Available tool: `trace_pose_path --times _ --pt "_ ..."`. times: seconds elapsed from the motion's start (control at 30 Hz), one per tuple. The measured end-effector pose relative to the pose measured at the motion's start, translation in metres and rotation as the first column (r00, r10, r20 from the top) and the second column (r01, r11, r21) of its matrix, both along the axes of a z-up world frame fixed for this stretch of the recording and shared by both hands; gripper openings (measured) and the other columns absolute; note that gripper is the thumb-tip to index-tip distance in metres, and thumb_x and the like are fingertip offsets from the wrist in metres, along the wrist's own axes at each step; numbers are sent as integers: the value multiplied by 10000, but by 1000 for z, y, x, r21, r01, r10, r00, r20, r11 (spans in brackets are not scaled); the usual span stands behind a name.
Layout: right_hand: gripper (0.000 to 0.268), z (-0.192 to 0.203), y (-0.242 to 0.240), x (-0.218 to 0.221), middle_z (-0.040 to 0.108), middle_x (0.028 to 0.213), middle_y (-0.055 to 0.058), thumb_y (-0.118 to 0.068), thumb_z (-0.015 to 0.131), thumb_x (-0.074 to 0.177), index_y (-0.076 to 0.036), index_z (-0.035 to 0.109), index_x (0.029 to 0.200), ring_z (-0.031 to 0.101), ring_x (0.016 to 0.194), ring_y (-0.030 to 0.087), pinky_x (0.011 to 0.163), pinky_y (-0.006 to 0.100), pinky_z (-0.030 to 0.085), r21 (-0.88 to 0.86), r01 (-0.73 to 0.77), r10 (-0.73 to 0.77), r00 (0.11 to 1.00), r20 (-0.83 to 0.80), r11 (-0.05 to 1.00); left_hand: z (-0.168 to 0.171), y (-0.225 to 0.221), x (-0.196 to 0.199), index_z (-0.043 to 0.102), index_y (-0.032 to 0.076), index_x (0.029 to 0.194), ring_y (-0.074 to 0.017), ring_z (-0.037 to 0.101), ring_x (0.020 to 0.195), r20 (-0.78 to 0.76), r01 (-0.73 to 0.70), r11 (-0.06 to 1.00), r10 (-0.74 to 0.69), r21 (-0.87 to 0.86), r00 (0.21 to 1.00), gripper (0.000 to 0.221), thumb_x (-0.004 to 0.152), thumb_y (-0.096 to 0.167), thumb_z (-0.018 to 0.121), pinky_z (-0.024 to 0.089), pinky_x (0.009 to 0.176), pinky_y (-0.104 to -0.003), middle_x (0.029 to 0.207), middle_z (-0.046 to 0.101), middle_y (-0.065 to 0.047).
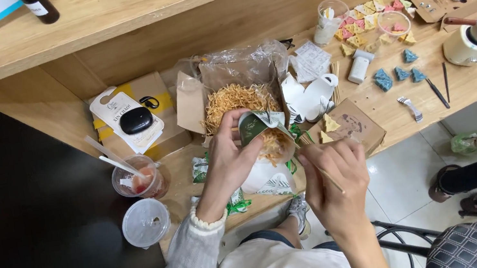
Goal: Packing small candles into decorative gift boxes.
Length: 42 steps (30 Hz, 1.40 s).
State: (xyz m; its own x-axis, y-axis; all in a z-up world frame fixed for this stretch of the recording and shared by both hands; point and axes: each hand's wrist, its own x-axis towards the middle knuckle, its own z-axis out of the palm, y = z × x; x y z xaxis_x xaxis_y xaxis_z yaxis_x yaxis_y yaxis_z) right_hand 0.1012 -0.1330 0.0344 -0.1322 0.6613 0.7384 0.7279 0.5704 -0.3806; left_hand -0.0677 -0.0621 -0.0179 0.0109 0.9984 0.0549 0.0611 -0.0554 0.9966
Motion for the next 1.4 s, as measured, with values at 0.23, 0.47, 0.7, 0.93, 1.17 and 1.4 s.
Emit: trace_pose_path --times 0.23,0.47,0.7,0.93,1.17,1.4 --pt "152 1 -9 1 672 881 77 61 708 892 -39 649 991 607 795 261 859 389 454 -34 12 -13 999 -34 999 1 -14 7 572 39 1272 -123 633 920 0 30 998 -30 55 1000 479 806 57 684 539 802 -282 1071 679 -45" --pt "133 -3 -17 -1 694 921 91 69 682 918 -27 650 1004 615 820 258 862 385 447 -40 31 -35 996 -86 999 -12 -11 7 551 35 1295 -126 637 947 29 15 998 -17 55 999 507 813 47 705 542 819 -282 1110 678 -47" --pt "159 1 -10 -8 712 976 87 66 666 943 -44 694 1054 610 833 269 866 379 436 -128 -6 -7 994 -105 992 3 -17 -6 537 39 1316 -126 640 958 37 16 997 -19 76 999 539 806 42 715 546 830 -283 1081 673 -51" --pt "131 3 -13 -8 713 980 83 59 652 961 -44 670 1039 615 862 244 926 370 446 -90 46 -59 988 -146 995 6 -10 -11 501 34 1359 -142 639 1017 176 87 995 -95 51 980 618 811 56 784 553 882 -310 1146 660 -65" --pt "78 16 -11 3 717 996 103 20 621 983 -23 670 1027 648 911 237 938 356 467 -125 -81 58 982 -178 989 7 -13 -13 443 33 1404 -141 646 1082 364 184 983 -173 6 915 754 762 81 835 566 919 -314 1249 619 -76" --pt "70 17 -29 12 720 1007 93 -2 613 1005 -21 680 1013 643 941 224 924 341 484 -210 -68 32 985 -170 975 -7 -20 -8 441 9 1431 -145 629 1074 395 210 977 -200 17 897 756 778 92 815 556 900 -304 1255 624 -96"
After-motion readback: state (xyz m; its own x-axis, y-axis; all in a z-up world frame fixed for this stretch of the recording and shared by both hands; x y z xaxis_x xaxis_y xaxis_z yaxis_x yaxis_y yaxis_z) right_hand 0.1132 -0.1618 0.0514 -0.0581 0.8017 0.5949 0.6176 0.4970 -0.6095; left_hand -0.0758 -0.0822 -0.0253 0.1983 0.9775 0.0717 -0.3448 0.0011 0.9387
